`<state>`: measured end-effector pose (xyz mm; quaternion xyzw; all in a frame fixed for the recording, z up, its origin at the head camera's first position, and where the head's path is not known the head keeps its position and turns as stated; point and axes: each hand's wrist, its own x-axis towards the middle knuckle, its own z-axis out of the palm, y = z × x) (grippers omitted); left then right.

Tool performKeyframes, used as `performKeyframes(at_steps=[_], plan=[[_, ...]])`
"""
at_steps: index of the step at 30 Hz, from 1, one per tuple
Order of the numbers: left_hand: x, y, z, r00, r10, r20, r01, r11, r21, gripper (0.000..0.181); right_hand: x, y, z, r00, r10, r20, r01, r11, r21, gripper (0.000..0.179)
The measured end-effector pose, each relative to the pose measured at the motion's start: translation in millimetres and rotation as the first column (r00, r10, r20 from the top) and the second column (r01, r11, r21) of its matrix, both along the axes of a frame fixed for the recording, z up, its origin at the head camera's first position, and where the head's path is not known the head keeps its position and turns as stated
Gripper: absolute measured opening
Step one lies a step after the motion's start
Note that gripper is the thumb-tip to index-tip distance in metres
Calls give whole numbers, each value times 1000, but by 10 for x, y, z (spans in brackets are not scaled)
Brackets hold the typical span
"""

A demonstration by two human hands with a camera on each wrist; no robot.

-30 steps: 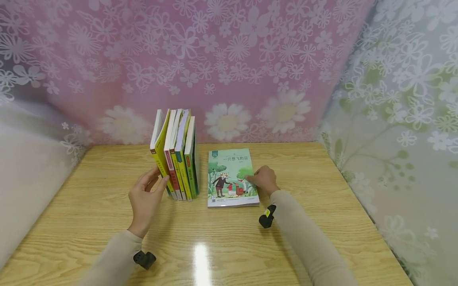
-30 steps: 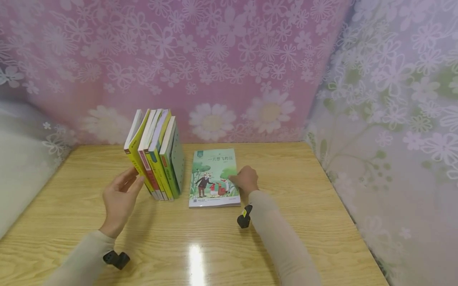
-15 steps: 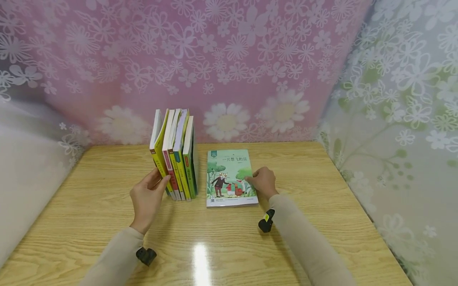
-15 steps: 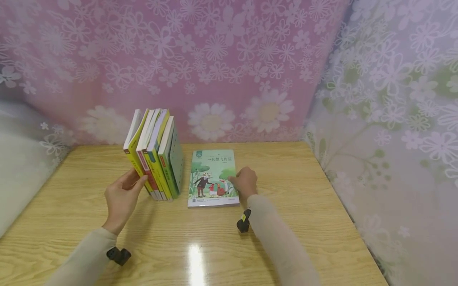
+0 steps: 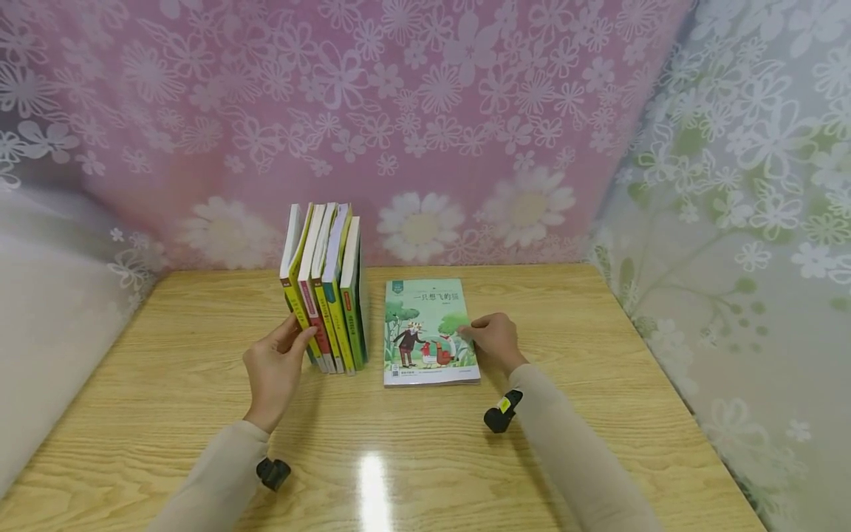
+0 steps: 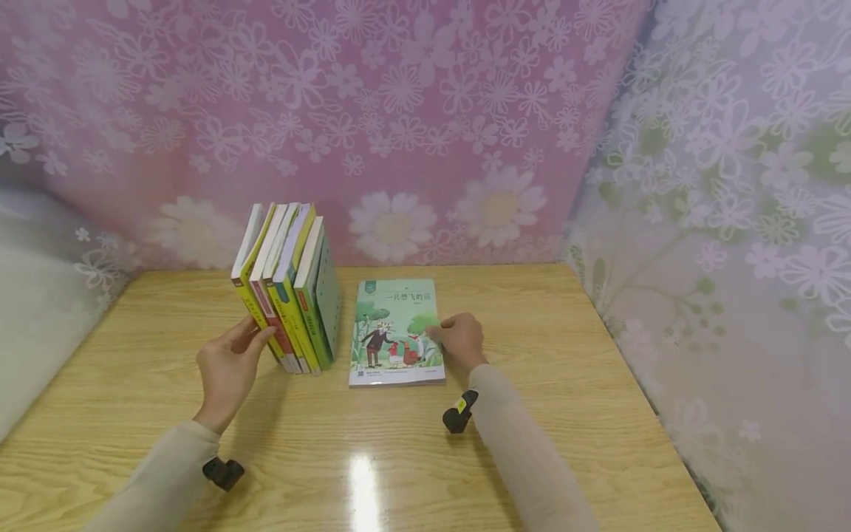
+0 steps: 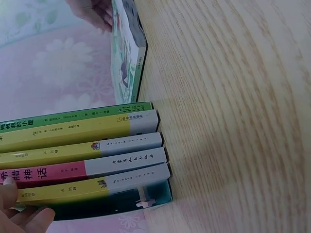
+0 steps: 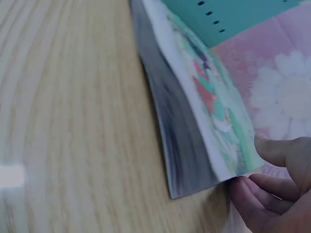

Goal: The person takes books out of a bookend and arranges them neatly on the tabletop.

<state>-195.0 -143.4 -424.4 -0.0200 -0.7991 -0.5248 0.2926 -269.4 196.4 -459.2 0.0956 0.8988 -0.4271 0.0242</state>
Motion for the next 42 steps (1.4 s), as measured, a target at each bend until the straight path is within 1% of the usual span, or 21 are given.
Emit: performKeyframes(at_steps=[3,5,8,12,17,21,26,30,34,39,42], plan=[[5,-1,7,1000,-14,-12,14,1000,-24,40,3,36,34,999,-7,43,9,999,-47,48],[9,0,11,1000,-19,-21,18,999,-44,40,16,50,62,999,-4,53,9,997,-80,49],[6,4,8,1000,-18,-22,16,997,-69,41,47,63,99,999,3,51,4,991,-131,50],[-3,9,2,1000,-6,-20,5,996,-94,41,83,73,131,999,14,50,-3,977,-212,50],[-24,3,-33,998,8,-61,-15,993,-118,35,127,80,181,998,22,57,-4,959,-285,48],[-34,2,-52,997,14,-78,-20,997,-73,30,143,70,207,998,23,57,-4,951,-310,46],[1,2,-37,996,26,-85,-26,1000,0,24,160,58,226,998,25,62,-4,946,-325,45],[73,-29,-52,995,42,-92,-40,999,27,22,171,50,236,997,42,58,-19,936,-352,46],[185,-78,-41,992,48,-121,-43,998,43,23,193,45,250,997,67,48,-45,929,-367,48],[330,-157,6,982,60,-179,-59,998,12,23,214,40,270,994,103,21,-87,920,-383,50],[405,-210,58,971,73,-229,-76,997,-4,24,220,40,278,991,133,1,-121,908,-401,52]])
